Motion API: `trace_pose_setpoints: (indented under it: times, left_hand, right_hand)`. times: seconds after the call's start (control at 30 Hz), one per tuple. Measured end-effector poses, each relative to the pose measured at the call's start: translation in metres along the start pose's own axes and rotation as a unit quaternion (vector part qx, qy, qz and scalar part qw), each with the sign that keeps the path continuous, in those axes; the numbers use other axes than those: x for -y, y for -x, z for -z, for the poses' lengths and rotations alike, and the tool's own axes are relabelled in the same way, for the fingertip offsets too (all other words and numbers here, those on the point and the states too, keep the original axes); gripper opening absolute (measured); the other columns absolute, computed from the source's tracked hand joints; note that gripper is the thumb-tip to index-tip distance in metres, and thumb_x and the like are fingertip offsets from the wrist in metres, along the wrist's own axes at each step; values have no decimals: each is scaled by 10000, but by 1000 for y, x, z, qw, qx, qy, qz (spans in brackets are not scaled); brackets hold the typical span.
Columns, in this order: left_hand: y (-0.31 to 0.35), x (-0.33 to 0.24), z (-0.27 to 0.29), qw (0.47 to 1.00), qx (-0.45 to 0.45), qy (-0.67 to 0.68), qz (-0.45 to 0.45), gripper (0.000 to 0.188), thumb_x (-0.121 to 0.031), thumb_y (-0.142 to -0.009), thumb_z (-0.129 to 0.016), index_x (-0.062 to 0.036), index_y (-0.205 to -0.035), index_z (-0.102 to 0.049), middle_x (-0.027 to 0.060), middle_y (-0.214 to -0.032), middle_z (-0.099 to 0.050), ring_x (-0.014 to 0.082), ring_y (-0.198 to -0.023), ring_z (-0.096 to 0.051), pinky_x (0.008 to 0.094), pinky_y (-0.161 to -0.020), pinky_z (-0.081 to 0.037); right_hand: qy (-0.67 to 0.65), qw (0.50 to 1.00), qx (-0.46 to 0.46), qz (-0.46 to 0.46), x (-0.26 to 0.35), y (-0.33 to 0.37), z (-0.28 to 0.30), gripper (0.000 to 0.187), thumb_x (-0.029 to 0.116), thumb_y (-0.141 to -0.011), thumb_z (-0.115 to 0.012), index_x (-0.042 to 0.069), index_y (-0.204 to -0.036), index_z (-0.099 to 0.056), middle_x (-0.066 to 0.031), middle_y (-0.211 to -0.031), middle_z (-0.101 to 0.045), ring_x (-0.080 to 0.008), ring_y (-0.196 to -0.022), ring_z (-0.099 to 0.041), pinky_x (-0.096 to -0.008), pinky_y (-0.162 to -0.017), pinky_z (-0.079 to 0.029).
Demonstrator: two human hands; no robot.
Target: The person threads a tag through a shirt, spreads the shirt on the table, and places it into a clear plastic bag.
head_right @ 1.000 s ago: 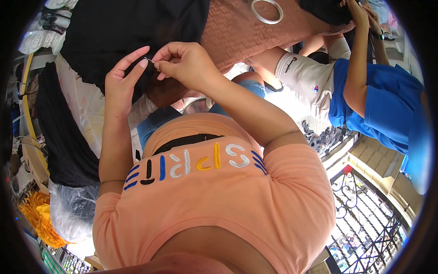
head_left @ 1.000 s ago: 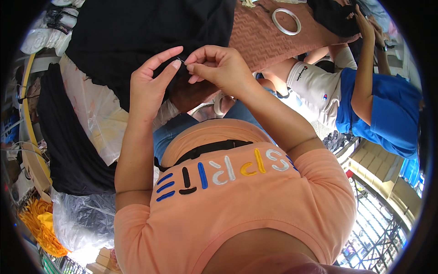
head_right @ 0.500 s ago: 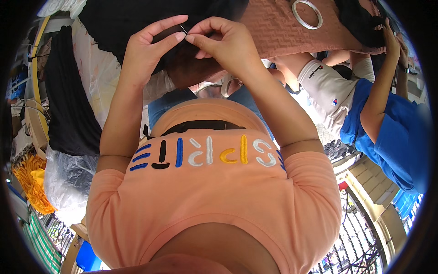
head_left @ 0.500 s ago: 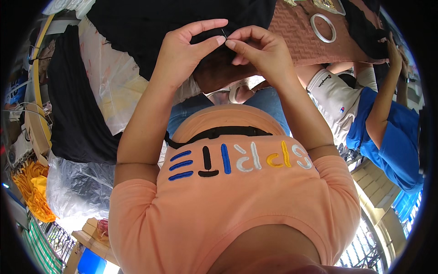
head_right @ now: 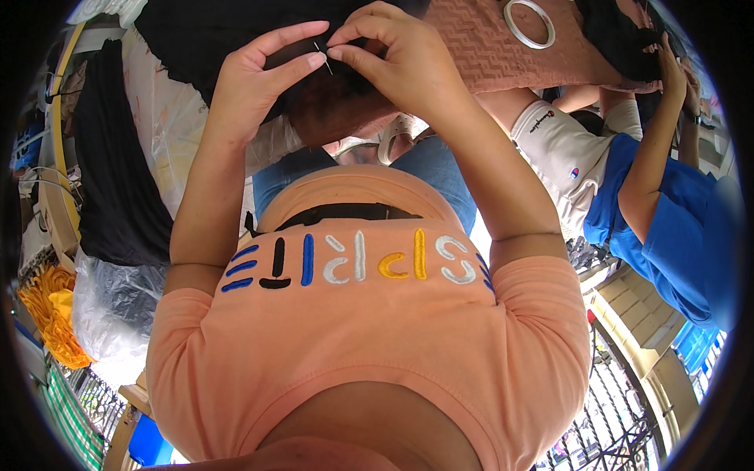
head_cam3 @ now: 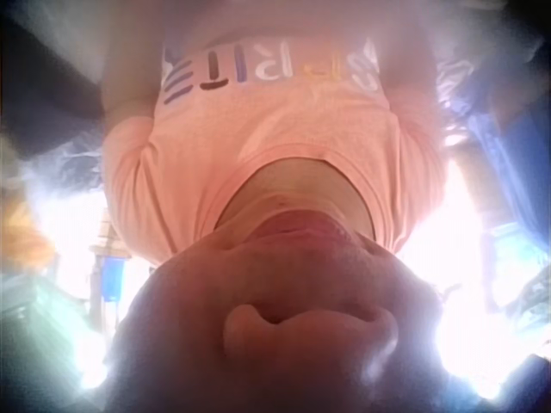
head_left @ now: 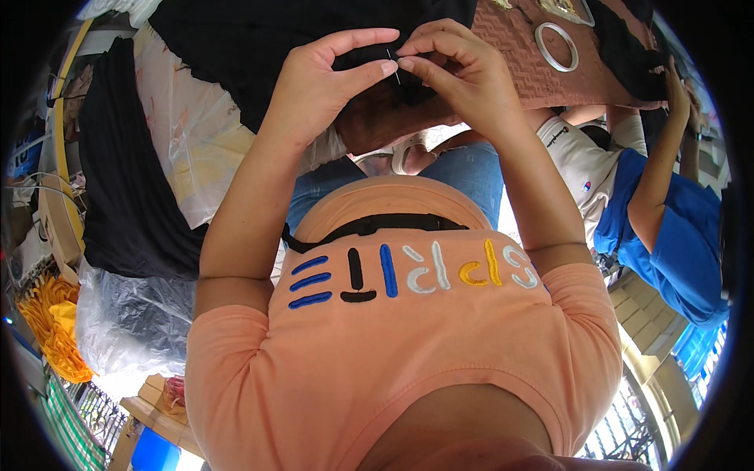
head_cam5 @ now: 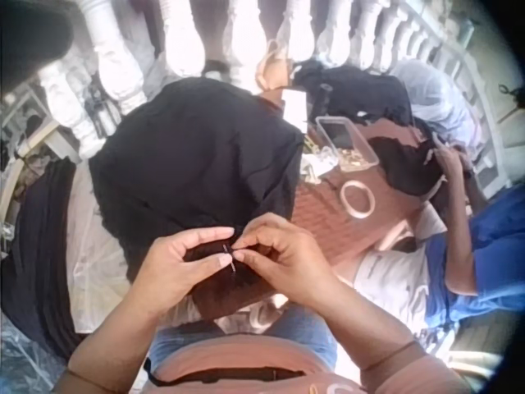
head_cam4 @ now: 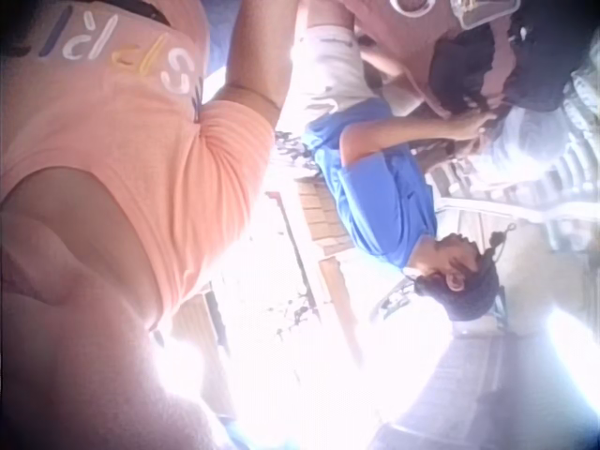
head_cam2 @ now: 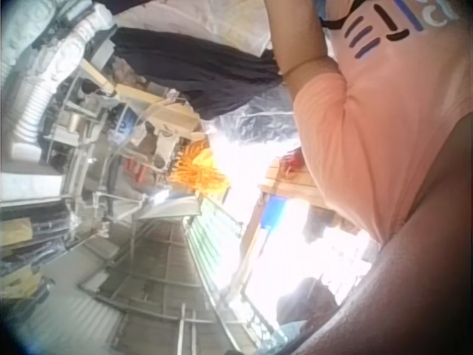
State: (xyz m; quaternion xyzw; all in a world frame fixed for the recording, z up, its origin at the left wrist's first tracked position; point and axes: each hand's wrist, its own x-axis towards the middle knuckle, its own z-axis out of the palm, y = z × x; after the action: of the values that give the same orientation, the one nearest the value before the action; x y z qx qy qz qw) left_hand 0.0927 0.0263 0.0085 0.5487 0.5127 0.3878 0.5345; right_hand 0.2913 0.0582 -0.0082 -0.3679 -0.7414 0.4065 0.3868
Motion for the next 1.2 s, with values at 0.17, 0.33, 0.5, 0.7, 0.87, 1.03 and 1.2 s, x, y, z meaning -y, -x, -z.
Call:
trace_pose_setpoints:
  times: [0.17, 0.33, 0.5, 0.7, 0.87, 1.03, 1.2]
  left_hand:
    - [0, 5, 1, 1000, -4, -7, -9, 337, -116, -838, -725, -71, -1168, -675, 6, -1086, -669, 62, -971, -574, 217, -898, -438]
    - [1, 5, -1, 1000, -9, -17, -6, 337, -121, -834, -728, -61, -1161, -675, 11, -1082, -674, 66, -965, -584, 215, -890, -443]
    - [3, 0, -8, 993, -20, -112, -33, 359, -141, -816, -741, -44, -1154, -672, 9, -1042, -689, 59, -956, -593, 215, -888, -446]
    - [7, -3, -5, 995, -25, -90, -33, 344, -141, -809, -742, -48, -1134, -680, 6, -1004, -695, 57, -910, -603, 219, -854, -465]
    - [7, 1, -6, 992, -40, -114, -35, 352, -143, -804, -747, -48, -1135, -677, 6, -1002, -692, 55, -905, -602, 221, -849, -468]
    - [6, 2, -8, 986, -57, -127, -87, 384, -159, -792, -755, -76, -1156, -668, 26, -1016, -690, 71, -920, -605, 236, -847, -471]
    - [0, 11, 4, 993, -81, -30, -79, 376, -192, -783, -771, -110, -1141, -689, 31, -1000, -700, 80, -901, -606, 252, -853, -469]
  right_hand:
    - [-8, 1000, -1, -16, 5, 1, 1, 93, 71, -860, -691, 20, -936, -674, 5, -938, -615, -53, -714, -561, -190, -630, -451]
    - [124, 990, 28, 55, 16, 0, 7, 86, 63, -863, -652, 38, -944, -640, -36, -878, -608, -154, -697, -595, -252, -630, -464]
    - [300, 937, 84, 158, 35, -16, 8, 80, 89, -868, -611, 54, -937, -592, -87, -856, -598, -279, -727, -618, -337, -622, -486]
    - [294, 938, 130, 126, 33, -25, 22, 124, 141, -838, -596, 77, -939, -564, -111, -888, -583, -350, -740, -618, -427, -609, -495]
    - [283, 934, 161, 149, 43, -21, 20, 108, 136, -836, -598, 67, -909, -558, -109, -879, -583, -342, -729, -622, -423, -612, -494]
    - [308, 932, 129, 139, 36, -26, 17, 111, 149, -838, -609, 63, -891, -564, -109, -858, -589, -334, -740, -624, -416, -620, -495]
    - [290, 942, 114, 122, 32, -22, 20, 139, 154, -833, -655, 56, -914, -600, -101, -873, -600, -313, -745, -626, -374, -625, -496]
